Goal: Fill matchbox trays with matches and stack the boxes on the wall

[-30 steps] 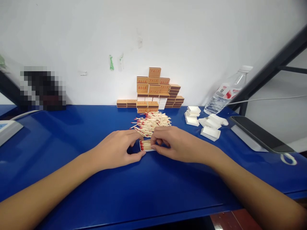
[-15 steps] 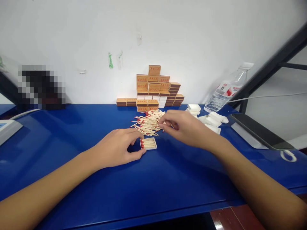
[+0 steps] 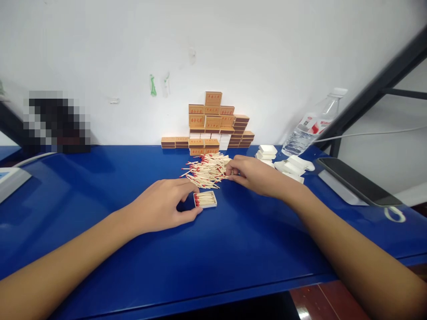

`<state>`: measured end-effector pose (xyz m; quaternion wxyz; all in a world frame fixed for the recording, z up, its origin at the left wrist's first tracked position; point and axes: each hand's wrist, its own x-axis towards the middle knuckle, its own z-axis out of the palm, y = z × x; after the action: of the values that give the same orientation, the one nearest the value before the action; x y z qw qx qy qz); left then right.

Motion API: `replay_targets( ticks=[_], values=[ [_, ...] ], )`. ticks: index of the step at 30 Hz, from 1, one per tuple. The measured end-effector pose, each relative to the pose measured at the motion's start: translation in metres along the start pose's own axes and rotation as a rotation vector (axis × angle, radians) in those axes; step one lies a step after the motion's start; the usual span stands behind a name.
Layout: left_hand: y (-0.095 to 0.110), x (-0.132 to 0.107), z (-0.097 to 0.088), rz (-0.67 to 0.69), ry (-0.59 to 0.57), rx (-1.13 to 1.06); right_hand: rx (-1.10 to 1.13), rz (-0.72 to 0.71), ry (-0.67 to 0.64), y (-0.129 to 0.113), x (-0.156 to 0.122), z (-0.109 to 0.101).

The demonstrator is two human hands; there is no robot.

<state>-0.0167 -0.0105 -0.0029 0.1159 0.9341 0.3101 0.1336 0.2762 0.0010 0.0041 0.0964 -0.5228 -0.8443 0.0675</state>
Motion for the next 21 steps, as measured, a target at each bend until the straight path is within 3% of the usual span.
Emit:
replay_targets(
  ticks=[16, 21],
  values=[
    [-0.001, -0.001, 0.000, 0.005, -0.007, 0.005, 0.051, 0.015, -0.088, 0.003, -0.006, -0.007],
    [-0.001, -0.001, 0.001, 0.012, 0.016, 0.011, 0.225, -0.090, -0.032, -0.020, -0.011, -0.012]
  ],
)
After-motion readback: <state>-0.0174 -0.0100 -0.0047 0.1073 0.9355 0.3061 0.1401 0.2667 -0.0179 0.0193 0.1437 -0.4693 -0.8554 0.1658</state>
